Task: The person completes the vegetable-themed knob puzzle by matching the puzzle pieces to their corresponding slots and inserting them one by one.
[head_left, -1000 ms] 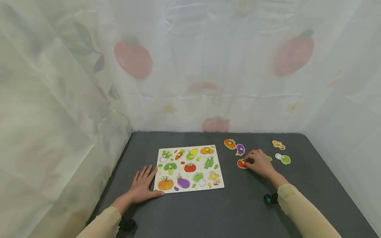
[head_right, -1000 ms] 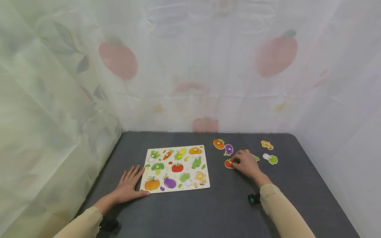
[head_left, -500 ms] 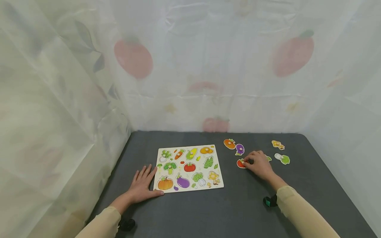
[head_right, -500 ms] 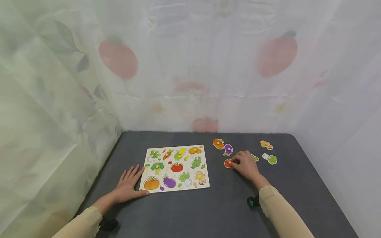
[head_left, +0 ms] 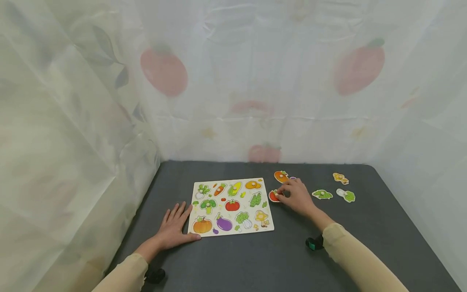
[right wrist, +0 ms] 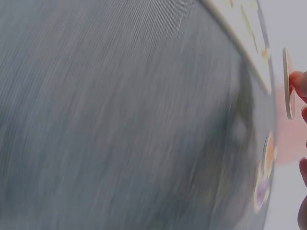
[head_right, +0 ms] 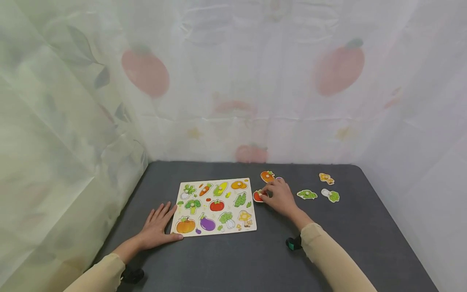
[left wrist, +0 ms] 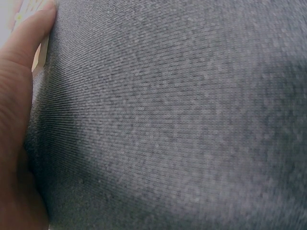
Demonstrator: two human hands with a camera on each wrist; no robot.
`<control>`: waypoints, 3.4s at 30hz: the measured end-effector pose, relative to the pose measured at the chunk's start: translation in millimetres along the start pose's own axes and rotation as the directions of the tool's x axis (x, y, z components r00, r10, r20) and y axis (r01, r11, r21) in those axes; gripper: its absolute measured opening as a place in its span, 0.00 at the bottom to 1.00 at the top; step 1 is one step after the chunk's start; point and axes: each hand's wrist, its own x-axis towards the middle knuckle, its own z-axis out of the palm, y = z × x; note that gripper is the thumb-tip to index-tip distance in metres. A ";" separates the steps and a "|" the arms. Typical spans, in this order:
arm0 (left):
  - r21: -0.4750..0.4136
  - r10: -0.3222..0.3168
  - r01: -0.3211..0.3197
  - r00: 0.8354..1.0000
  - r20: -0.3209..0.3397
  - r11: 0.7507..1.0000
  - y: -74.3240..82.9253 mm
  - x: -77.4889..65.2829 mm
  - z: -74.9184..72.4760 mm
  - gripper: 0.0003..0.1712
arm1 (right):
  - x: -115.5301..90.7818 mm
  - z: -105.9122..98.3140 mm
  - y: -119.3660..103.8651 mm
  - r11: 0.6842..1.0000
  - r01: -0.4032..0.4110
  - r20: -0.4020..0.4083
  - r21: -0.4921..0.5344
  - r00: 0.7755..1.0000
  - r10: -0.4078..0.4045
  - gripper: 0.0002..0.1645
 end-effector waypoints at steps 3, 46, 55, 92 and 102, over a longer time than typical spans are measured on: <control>0.008 -0.014 0.013 1.000 0.018 1.000 1.5 -0.3 -2.1 0.70 | 10.6 8.8 -18.9 0.999 0.035 0.004 0.014 0.999 -0.035 0.04; -0.035 0.081 -0.084 0.993 -0.090 0.996 -6.8 -0.2 10.3 0.68 | 53.1 94.6 -110.2 0.992 0.095 0.154 -0.086 0.985 -0.081 0.06; -0.010 0.055 -0.055 0.996 -0.066 0.998 -5.5 -0.3 8.1 0.69 | 50.1 99.6 -112.8 0.992 0.105 0.138 -0.076 0.986 -0.094 0.07; -0.044 0.089 -0.093 0.992 -0.089 0.995 -5.9 -1.5 7.5 0.68 | 55.1 97.7 -112.4 0.985 0.115 0.211 -0.126 0.974 -0.087 0.09; -0.046 0.079 -0.082 0.995 -0.069 0.996 -5.8 -0.7 7.7 0.69 | 59.6 54.0 -70.7 0.999 -0.027 0.144 0.032 0.989 0.022 0.11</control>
